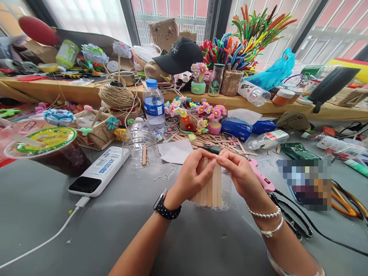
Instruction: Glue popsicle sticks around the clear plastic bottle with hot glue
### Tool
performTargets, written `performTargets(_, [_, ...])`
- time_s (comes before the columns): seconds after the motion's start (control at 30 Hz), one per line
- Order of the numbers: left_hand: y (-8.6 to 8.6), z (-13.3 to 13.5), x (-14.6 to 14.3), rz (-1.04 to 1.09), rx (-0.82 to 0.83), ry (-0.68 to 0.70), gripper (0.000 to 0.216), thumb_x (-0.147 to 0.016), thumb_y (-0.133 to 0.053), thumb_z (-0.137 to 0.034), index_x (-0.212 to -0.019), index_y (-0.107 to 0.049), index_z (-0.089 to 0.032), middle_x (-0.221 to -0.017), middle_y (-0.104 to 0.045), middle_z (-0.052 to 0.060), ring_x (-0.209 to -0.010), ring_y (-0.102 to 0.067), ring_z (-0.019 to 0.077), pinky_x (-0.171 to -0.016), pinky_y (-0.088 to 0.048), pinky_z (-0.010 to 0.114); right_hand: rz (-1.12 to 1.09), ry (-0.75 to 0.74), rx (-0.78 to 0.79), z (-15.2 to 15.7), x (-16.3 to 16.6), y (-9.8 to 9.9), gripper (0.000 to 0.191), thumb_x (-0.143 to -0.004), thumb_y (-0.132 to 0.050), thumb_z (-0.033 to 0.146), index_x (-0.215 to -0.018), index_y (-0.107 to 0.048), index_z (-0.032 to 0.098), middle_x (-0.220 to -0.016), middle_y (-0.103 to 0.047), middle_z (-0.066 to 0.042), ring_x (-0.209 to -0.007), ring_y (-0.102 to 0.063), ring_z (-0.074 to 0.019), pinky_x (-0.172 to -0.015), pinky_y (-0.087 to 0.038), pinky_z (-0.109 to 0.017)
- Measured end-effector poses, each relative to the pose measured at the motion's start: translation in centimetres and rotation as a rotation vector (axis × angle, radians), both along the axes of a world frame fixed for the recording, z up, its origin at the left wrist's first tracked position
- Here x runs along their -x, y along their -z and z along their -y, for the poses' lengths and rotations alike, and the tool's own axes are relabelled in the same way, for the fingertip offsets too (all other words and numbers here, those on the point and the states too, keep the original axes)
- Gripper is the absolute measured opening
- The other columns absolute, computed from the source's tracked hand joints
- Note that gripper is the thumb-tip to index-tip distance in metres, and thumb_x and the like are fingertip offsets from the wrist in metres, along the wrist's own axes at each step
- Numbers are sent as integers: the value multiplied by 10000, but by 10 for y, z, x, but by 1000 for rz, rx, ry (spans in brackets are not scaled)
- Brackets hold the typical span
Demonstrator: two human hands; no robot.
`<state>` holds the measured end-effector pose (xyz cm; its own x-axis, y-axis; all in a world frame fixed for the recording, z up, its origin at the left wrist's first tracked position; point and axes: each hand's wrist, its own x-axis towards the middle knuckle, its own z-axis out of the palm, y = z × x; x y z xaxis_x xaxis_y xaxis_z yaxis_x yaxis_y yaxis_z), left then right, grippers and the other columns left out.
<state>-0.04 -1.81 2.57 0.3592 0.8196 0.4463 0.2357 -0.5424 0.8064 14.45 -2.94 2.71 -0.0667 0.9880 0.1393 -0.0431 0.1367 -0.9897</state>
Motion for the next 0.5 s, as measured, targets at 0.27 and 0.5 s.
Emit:
performTargets(0.27, [1,0,0,2,7,-6,101,-830,-451,-268,-887,-500,-201,-871,-574,25,-782,-528,148,-698,-406,273,2,15,-7,-1,2,1,296,-695,-585,388,-550,-420,189,-626,-347,29,-614,-338,-109,-592,-301,-254])
performTargets(0.5, [1,0,0,5,-13,-2,70,-834,-449,-249,-875,-482,-204,-871,-567,12,-781,-524,134,-696,-400,254,-7,11,4,0,1,1,278,-706,-585,367,-563,-429,187,-628,-341,33,-613,-326,-105,-589,-284,-254])
